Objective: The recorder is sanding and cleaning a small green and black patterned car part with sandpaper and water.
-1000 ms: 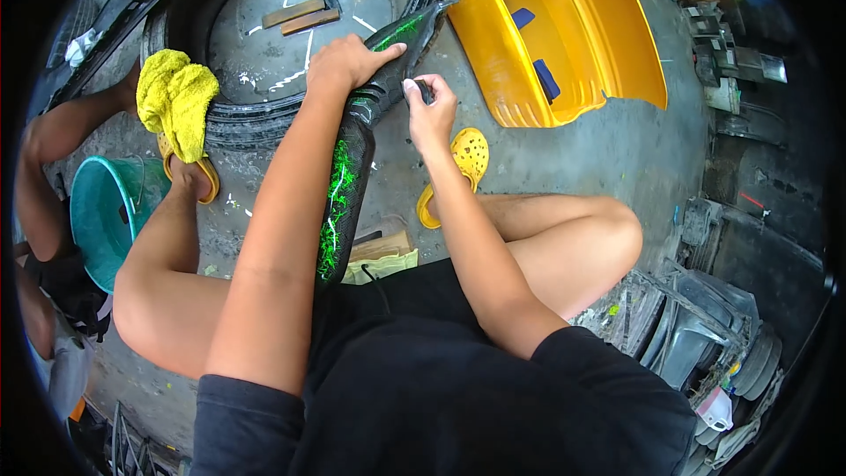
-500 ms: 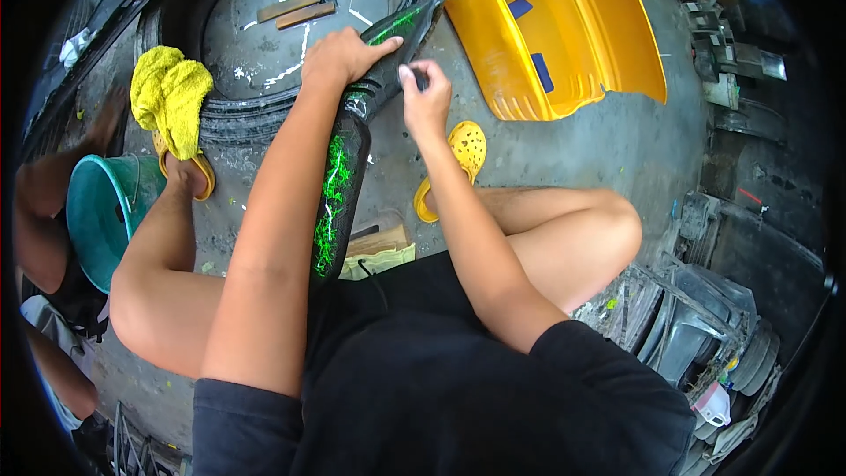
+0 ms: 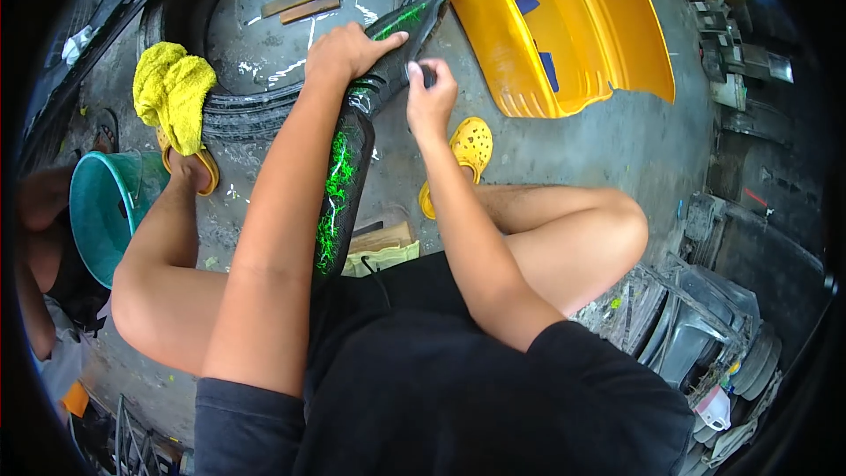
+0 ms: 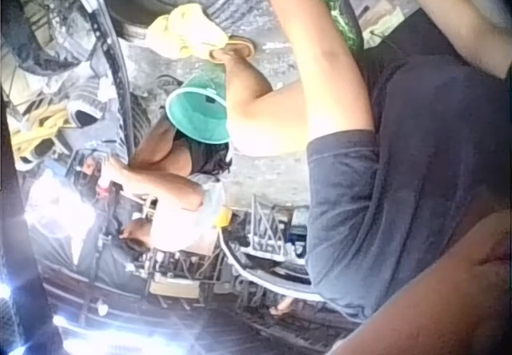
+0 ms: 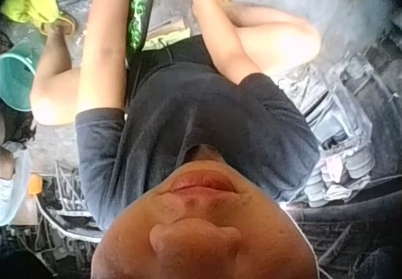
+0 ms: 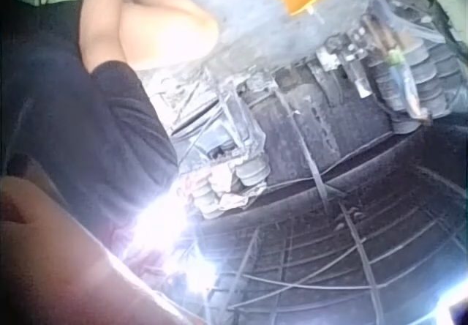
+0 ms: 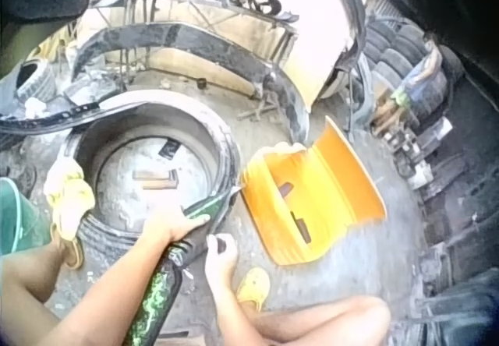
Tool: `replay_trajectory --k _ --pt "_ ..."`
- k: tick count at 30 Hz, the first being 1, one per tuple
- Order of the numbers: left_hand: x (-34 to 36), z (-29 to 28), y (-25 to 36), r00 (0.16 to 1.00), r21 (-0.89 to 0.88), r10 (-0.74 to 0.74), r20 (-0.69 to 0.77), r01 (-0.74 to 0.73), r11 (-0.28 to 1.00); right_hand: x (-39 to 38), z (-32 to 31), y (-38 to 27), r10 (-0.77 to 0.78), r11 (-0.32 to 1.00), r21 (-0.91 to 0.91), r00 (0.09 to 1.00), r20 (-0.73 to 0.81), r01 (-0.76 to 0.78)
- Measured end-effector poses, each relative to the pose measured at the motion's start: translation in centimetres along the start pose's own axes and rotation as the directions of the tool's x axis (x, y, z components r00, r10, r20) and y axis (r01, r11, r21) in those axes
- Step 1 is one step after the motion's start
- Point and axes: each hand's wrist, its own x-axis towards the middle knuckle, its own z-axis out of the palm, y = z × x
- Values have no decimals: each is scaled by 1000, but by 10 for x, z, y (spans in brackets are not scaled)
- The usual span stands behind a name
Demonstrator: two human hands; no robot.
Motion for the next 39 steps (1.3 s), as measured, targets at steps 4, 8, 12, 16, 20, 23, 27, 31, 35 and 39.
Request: replay_trajectory --k 4,8,12,16,20,23,27,31,35,39 --pt "-1 1 5 1000 21 10 -22 -10 1000 -11 2 6 298 925 235 954 42 -299" --pt "-1 -1 2 1000 -10 28 -1 -28 1000 -28 19 -8 332 939 148 930 -155 -310" --pt "-4 4 -2 999 10 23 -25 -22 1000 -37 18 -18 366 929 132 914 -173 -347" --pt "2 3 2 999 -11 39 0 -39 999 -30 17 -15 395 918 117 895 -207 -378" --pt "-5 0 1 999 20 19 -30 -18 1000 -41 14 -21 245 968 91 962 -124 -235" --pt "-1 0 8 1000 -8 30 9 -29 1000 -17 8 -8 300 954 59 939 -171 -294" --pt "-4 2 -3 1000 8 0 -2 0 1000 -52 9 -22 268 963 54 959 -89 -264" --pt "-2 -1 10 999 -14 33 20 -33 999 -8 1 -7 84 991 -93 984 -158 -100" --pt "-4 1 -2 1000 17 24 8 -24 1000 -13 -4 -18 198 980 -3 980 20 -198" --pt "0 0 3 1000 -2 29 6 -29 1000 11 0 -16 61 992 -113 998 27 -57"
